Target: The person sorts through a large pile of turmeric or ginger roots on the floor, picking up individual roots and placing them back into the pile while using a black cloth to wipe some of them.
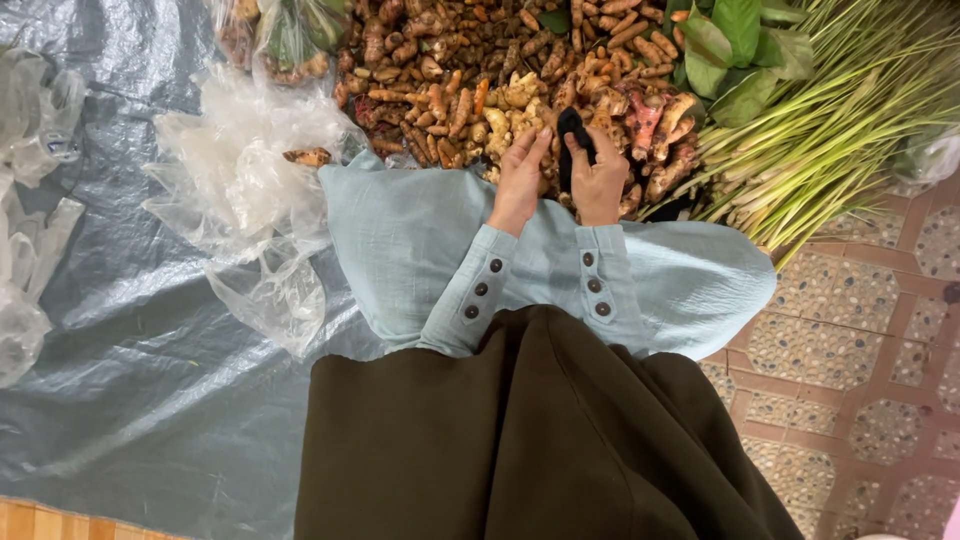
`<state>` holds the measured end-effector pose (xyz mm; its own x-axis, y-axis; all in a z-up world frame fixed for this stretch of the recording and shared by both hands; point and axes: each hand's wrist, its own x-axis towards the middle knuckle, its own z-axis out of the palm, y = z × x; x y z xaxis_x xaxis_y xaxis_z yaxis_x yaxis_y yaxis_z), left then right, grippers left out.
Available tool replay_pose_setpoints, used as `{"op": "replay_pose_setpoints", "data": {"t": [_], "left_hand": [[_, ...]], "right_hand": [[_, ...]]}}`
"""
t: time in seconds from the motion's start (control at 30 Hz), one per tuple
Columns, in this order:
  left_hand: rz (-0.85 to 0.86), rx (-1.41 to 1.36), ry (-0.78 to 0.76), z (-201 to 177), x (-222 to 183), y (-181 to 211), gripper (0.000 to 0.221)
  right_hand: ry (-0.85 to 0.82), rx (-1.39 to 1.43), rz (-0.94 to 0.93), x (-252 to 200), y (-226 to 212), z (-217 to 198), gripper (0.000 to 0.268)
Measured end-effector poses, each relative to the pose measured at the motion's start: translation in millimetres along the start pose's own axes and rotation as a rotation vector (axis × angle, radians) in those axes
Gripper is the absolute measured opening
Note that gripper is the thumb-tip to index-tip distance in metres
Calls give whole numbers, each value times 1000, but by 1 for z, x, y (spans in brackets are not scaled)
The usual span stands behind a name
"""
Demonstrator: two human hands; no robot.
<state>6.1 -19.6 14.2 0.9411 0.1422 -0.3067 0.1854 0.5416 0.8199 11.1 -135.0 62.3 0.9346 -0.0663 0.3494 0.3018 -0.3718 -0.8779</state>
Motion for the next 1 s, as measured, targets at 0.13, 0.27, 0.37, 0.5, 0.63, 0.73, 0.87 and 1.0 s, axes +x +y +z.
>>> {"op": "replay_pose_setpoints", "data": {"t": [0.13,0.27,0.37,0.5,0.63,0.73,0.87,1.0], "left_hand": [[-63,4,-10,2,-7,13,70],[-148,-10,-30,12,-16,33,83],[-178,-116,-25,33,-36,68,82],[-263,-245,-30,37,-44,88,92],[-255,-382,25,-14,19,-24,69],[-234,-395,-41,-13,8,-4,80],[-257,-384,-179,-19,9,2,63],[-323,-371,-210,-17,7,10,26]], "right_hand": [[19,-31,10,-4,5,1,14],[20,-25,-26,-6,7,4,16],[7,-23,-45,-4,8,6,17],[-58,-64,-90,-1,8,5,17],[-26,-3,-4,4,12,-2,27],[36,156,141,0,49,-3,35],[59,315,274,1,66,-6,44],[-373,226,263,26,-14,-11,42]]}}
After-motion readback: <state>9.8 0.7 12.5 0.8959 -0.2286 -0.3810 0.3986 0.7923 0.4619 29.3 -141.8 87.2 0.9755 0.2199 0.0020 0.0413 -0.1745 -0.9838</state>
